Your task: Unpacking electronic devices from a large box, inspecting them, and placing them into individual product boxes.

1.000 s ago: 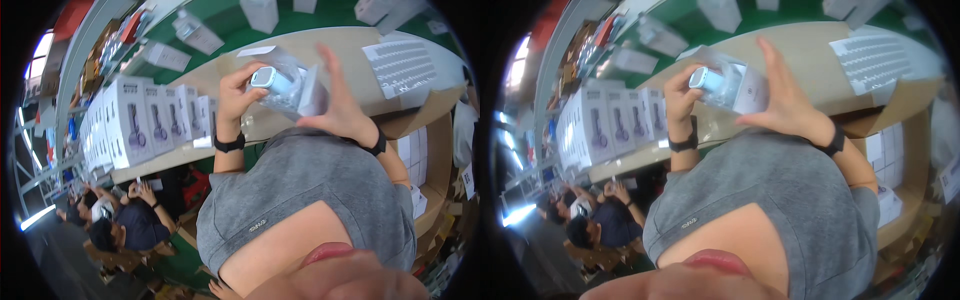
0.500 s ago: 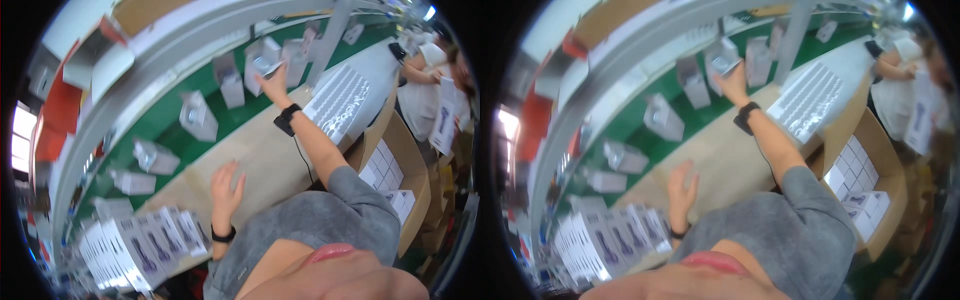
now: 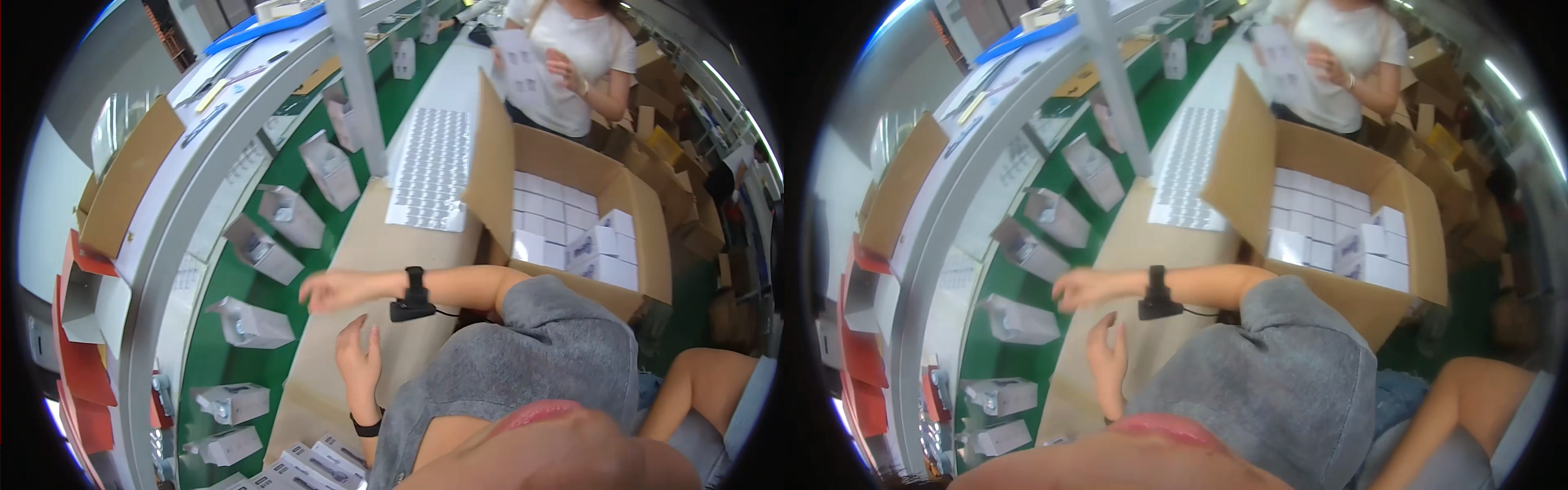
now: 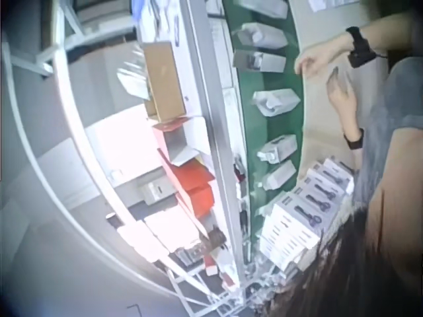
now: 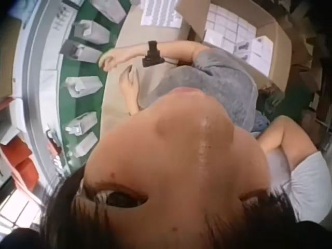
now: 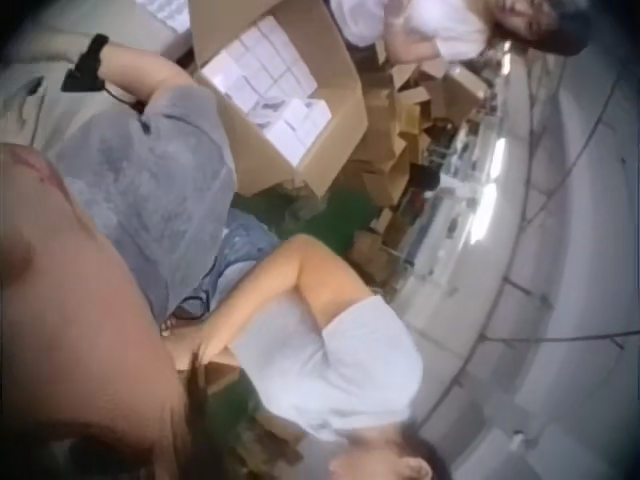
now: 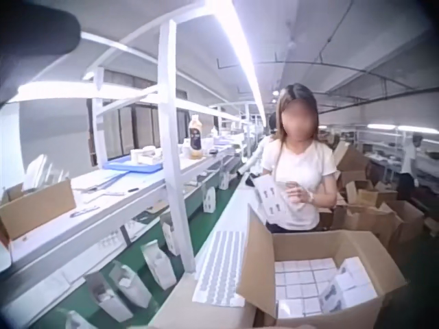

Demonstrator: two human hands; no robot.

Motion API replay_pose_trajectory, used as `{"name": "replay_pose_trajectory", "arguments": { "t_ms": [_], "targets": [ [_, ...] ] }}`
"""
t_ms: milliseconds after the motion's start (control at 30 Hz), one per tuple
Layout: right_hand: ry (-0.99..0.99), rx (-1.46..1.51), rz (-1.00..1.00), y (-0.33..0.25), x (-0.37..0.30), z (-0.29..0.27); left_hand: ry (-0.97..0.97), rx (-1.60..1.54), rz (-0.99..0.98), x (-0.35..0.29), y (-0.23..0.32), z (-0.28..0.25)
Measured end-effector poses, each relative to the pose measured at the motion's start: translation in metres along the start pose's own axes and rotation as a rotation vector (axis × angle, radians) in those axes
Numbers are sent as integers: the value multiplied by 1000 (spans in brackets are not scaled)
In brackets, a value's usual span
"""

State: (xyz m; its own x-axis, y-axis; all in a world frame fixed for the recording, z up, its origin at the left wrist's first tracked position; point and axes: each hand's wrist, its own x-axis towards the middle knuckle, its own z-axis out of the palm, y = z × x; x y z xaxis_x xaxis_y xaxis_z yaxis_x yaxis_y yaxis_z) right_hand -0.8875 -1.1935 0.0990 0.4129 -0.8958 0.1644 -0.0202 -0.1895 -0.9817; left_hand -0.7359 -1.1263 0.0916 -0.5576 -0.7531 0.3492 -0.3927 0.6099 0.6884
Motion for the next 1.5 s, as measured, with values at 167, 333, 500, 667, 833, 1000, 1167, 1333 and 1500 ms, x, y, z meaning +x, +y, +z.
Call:
{"name": "replay_pose_trajectory", "arguments": {
  "t_ms": [167, 333, 500, 667, 833, 1000, 1167, 1333, 1500],
  "targets": [
    [-368, -488, -390, -170, -156, 2, -564, -657, 50, 2, 60, 65],
    [428, -963, 248, -217, -299, -55, -962, -735, 258, 0, 75, 171],
    [524, -1211, 789, -88, -364, -142, -782, -593, 236, 3, 74, 233],
    [267, -763, 487, -16, -318, -144, -658, -584, 295, -17, 69, 227],
    [184, -871, 474, -26, -319, -144, -646, -387, 339, -42, 66, 225],
    [150, -1192, 224, -28, -337, -147, -767, -180, 246, -20, 89, 220],
    [93, -1321, 296, -44, -352, -168, -948, -36, 152, 15, 116, 201],
    [390, -1086, 418, -65, -368, -211, -625, -202, 326, 79, 184, 155],
    [688, -1351, 169, -195, -353, -156, -214, 171, 588, 90, 250, 139]
  ]
}}
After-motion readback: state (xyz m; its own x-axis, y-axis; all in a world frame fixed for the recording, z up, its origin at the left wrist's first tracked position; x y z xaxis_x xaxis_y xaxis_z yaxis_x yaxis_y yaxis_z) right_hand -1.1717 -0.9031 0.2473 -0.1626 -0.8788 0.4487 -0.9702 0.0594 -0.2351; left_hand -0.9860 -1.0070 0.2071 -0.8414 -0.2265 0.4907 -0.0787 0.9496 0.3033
